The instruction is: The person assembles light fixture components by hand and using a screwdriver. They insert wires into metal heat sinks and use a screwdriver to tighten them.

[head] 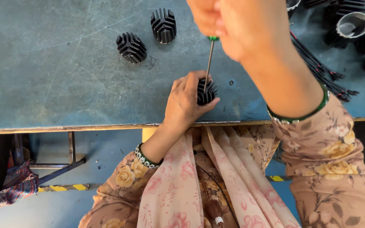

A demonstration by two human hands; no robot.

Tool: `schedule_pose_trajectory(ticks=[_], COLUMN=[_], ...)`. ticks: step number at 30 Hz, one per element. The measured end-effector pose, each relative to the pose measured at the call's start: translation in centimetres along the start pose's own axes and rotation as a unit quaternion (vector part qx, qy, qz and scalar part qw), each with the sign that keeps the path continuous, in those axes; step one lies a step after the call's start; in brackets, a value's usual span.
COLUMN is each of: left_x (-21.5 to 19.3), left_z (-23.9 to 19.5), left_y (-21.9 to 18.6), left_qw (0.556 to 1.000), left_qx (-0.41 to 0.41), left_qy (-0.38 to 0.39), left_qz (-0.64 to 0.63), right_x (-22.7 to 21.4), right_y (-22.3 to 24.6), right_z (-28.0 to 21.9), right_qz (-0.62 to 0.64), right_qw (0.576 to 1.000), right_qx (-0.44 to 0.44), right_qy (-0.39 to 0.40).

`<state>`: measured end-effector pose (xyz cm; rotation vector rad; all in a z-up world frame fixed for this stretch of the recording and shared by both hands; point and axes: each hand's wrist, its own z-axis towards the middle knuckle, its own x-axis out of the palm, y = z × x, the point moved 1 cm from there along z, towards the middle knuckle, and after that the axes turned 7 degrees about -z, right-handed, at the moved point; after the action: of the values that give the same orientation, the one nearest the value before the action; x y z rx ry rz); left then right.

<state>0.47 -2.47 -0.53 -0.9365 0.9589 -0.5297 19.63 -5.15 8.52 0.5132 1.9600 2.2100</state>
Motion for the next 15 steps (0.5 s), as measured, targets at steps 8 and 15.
schedule_pose_trajectory(ticks=[8, 15], left_x=[0.0, 0.2], left_z=[0.6, 0.4], left_y=[-1.1, -0.6], left_qw=[0.995, 0.997], left_qx=[0.020, -0.001], left_qy=[-0.027, -0.022], left_qz=[0.095, 0.076], right_x=[-5.6, -3.2], right_y=[-6.4, -3.5], right_z=[2.1, 1.3], right_qz=[0.060, 0.032], right_qw=[0.982, 0.985], right_qx=[-0.140, -0.127], right_qy=[0.112, 0.110])
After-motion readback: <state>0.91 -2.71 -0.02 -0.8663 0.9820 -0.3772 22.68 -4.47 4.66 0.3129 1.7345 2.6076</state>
